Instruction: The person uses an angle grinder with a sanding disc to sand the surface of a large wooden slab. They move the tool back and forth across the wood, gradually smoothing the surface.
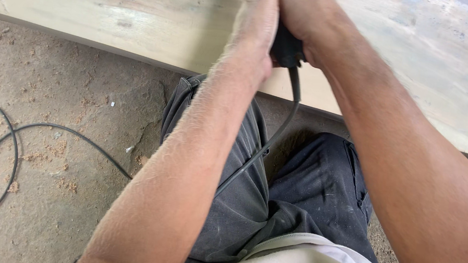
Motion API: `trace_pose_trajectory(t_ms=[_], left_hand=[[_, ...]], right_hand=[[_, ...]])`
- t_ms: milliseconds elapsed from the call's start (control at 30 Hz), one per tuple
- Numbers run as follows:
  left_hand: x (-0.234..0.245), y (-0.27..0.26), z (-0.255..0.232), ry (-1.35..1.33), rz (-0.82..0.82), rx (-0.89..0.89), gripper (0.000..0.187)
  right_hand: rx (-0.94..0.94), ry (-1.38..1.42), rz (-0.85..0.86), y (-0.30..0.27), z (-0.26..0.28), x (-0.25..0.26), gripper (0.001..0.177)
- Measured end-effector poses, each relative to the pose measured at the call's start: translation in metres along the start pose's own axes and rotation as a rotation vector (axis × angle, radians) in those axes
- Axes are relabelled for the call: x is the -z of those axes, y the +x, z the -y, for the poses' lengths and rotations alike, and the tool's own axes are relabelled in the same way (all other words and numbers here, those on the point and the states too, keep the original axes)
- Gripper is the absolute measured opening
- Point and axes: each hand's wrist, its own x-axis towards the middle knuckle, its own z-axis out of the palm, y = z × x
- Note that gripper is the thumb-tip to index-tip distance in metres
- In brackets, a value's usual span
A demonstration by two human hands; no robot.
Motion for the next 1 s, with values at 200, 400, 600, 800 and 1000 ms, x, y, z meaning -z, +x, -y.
trace_pose_trajectory(t_ms=[200, 400, 600, 800, 1000], left_hand=[[-0.078, 0.011, 0.032, -0.014, 0.142, 0.104, 0.069], [-0.058, 0.007, 0.028, 0.014, 0.154, 0.047, 0.081], [-0.023, -0.013, 0.017, 0.081, 0.008, 0.028, 0.082], [-0.107, -0.006, 0.042, 0.028, 0.146, 0.131, 0.077], [-0.200, -0.014, 0.082, 0.202, 0.377, 0.176, 0.068]], right_hand=[[-0.111, 0.132, -0.293, -0.014, -0.041, 0.072, 0.032], [-0.116, 0.141, -0.252, -0.013, -0.035, 0.057, 0.033], [-0.095, -0.023, -0.126, -0.019, -0.022, 0.025, 0.041], [-0.139, 0.093, -0.288, -0.038, -0.056, 0.102, 0.040], [-0.291, 0.092, -0.537, -0.078, -0.093, 0.177, 0.039]])
